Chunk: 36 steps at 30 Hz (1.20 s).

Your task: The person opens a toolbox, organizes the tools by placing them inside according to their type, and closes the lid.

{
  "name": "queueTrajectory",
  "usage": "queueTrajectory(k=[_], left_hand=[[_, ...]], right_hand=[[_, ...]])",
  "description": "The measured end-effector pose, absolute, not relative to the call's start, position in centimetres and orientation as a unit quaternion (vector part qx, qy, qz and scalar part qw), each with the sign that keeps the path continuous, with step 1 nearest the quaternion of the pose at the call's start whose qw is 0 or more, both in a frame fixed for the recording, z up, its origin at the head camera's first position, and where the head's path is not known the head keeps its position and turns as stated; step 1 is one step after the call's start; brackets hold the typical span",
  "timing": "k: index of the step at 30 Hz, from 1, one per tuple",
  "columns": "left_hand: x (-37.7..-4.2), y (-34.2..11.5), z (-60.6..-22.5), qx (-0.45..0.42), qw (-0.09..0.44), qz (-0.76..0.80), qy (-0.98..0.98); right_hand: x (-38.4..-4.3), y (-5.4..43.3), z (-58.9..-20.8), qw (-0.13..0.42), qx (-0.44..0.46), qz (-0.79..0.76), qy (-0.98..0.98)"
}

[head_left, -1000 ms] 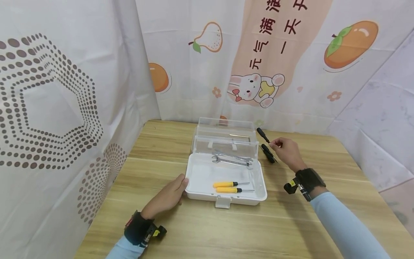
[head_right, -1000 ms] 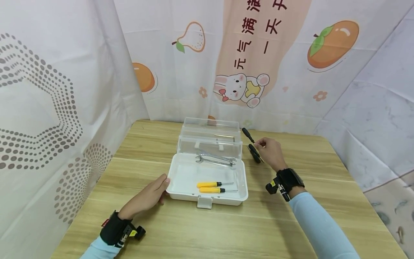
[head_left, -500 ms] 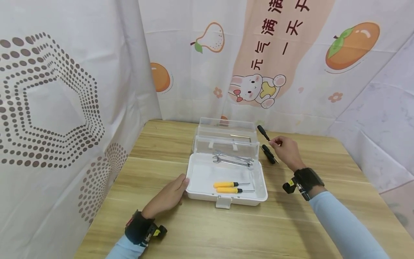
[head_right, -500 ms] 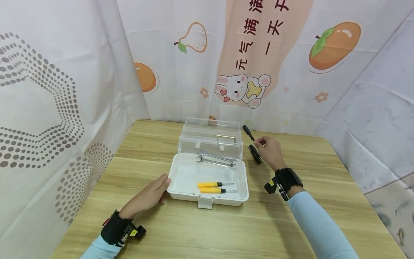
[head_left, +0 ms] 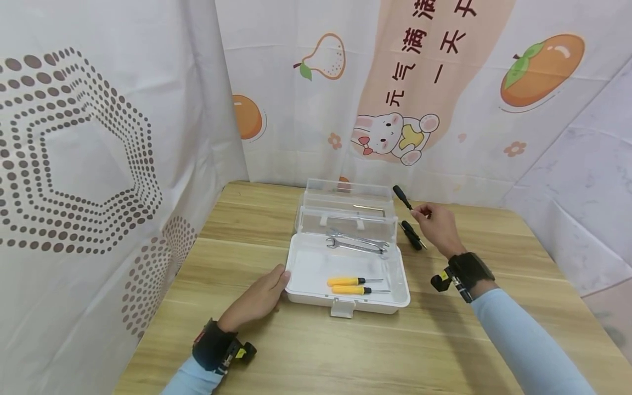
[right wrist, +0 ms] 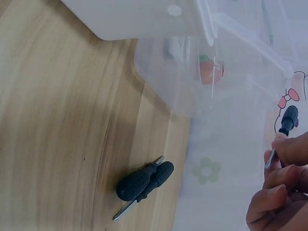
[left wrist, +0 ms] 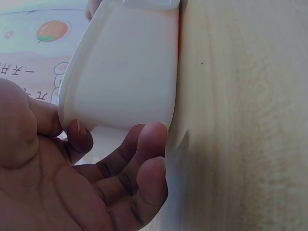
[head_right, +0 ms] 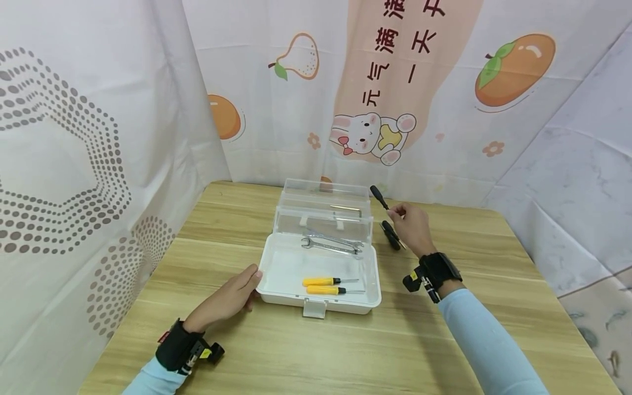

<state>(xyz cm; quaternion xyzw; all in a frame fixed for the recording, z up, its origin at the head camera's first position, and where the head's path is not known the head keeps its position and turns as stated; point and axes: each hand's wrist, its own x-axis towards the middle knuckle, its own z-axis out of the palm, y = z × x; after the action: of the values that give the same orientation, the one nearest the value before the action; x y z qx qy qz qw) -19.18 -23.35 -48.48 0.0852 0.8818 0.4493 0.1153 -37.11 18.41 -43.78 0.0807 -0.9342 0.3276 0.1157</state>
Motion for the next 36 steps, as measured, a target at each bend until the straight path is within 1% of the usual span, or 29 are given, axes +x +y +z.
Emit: queueTrajectory(k=[11,36], left_hand=[[-19.3,-23.4,-48.7,0.086,0.116,0.447,0.883],[-19.3,-23.5,-48.9,0.093,0.109,0.447,0.883]], right_hand=[[-37.5,17.7,-43.6,0.102,0.085,0.335,-0.933],[-38.2,15.9,-42.9,0.106,0.115,0.327,-0.932]])
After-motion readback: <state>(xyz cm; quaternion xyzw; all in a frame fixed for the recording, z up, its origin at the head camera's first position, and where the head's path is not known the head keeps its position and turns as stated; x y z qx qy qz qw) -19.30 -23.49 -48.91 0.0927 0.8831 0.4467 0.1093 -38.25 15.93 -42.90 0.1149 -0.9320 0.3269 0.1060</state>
